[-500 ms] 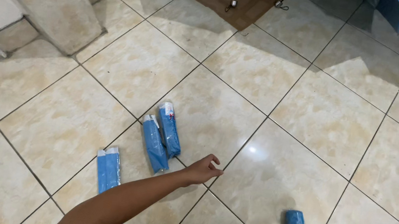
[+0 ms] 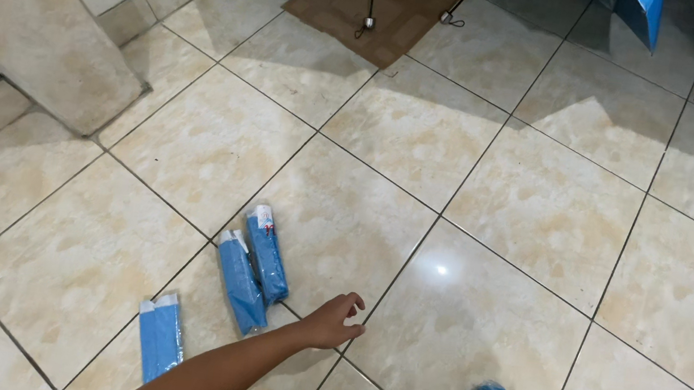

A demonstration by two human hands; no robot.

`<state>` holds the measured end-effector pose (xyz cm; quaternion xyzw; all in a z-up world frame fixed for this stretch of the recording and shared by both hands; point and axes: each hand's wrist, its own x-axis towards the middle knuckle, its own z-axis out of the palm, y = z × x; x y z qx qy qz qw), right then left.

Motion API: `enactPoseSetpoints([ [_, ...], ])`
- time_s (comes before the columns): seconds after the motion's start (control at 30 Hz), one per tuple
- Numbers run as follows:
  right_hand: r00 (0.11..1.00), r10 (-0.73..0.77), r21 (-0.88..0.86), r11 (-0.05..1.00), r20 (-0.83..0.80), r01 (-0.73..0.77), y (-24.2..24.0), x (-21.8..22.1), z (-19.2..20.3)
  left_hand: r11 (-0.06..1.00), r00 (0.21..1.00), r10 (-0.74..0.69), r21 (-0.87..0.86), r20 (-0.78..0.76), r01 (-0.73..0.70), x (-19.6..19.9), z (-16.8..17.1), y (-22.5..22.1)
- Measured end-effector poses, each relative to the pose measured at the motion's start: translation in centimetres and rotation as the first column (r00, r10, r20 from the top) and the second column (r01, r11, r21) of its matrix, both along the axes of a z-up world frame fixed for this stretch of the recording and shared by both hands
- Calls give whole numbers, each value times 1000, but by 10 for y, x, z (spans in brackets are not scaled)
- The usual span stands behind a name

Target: The person folds an open umbrella by hand, collapses the ribs, gathers the fabric, and inserts it into a matching storage sleeve.

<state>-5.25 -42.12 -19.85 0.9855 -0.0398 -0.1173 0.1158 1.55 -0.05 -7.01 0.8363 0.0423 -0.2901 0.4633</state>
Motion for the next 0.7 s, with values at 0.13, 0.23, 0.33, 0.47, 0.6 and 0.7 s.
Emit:
enactPoseSetpoints([
  [0.13, 959, 278, 253, 933, -59, -255, 45, 55, 37, 1000, 999, 1, -9, 38, 0, 25, 24, -14],
  [0.23, 865, 494, 476, 784, -88, -399, 91, 102, 78, 995, 996, -81, 64, 25, 79, 50, 42, -24],
  [0.33, 787, 586, 482, 756, -195, -444, 134, 141, 112, 971, 980, -198, 145, 23, 192, 72, 31, -32],
  [0.47, 700, 590, 369, 804, -403, -465, 179, 177, 147, 847, 928, -370, 391, -56, 361, 94, 19, -29],
  [0.6, 598, 481, 268, 870, -641, -413, 204, 195, 166, 706, 864, -460, 504, -206, 497, 112, 29, -25],
  [0.7, 596, 513, 300, 854, -618, -424, 212, 203, 181, 585, 818, -561, 637, -129, 502, 126, 44, -8],
])
